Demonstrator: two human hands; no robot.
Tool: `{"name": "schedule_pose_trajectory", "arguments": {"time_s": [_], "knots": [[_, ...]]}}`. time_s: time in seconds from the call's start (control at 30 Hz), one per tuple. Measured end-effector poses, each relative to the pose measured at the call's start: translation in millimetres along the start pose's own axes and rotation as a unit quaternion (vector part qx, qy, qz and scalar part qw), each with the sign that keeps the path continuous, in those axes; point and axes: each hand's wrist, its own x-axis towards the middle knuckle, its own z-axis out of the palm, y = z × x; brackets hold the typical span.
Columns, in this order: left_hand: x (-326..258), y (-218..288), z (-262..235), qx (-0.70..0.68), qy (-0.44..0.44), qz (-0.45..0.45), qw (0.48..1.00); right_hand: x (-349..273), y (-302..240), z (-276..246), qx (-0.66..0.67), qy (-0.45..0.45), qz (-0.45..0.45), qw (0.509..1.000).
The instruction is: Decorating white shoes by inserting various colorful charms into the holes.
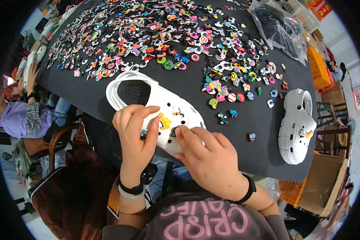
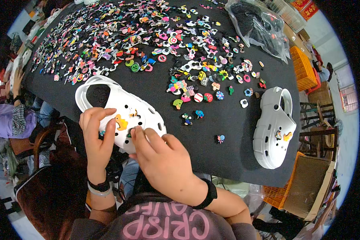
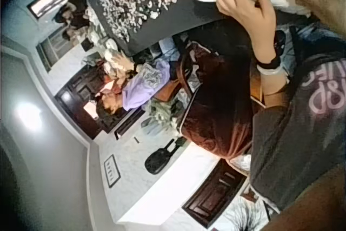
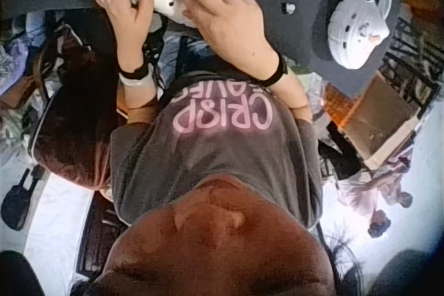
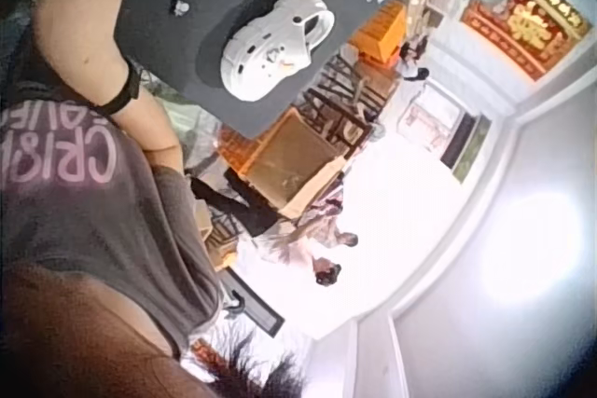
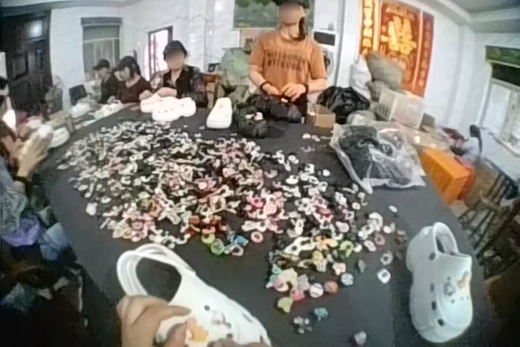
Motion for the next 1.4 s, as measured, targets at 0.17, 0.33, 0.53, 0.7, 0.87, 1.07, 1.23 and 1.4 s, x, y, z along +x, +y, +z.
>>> {"name": "schedule_pose_trajectory", "arguments": {"time_s": [0.17,0.33,0.53,0.7,0.87,1.07,1.23,1.4], "knots": [[1.4,-2.5,-4.2,-0.008,-0.012,-0.015,1.000,6.3,-17.5,-0.7,-0.050,-0.038,0.009,0.998],[3.5,-4.1,-1.8,-0.062,0.008,-0.026,0.998,18.3,-28.9,6.6,-0.117,-0.080,-0.016,0.990],[3.0,-5.9,2.6,-0.093,0.023,-0.051,0.994,28.4,-22.2,8.8,-0.046,-0.121,-0.012,0.992],[-4.9,-20.2,-2.6,-0.180,0.017,-0.107,0.978,-16.4,23.8,-17.9,0.171,0.039,0.027,0.984],[-7.5,-8.2,-13.2,-0.305,0.097,-0.053,0.946,-99.3,37.8,-48.7,0.164,0.032,0.164,0.972],[-33.2,5.4,-9.5,-0.157,0.146,0.019,0.976,-149.1,63.9,-74.0,0.095,0.020,0.269,0.958],[-55.4,41.5,-19.9,-0.024,0.021,0.135,0.990,-122.5,104.5,-84.9,0.078,0.076,0.265,0.958],[-63.7,36.2,-7.9,-0.123,-0.022,0.147,0.981,-81.6,150.7,-61.0,0.007,0.080,0.250,0.965]]}}
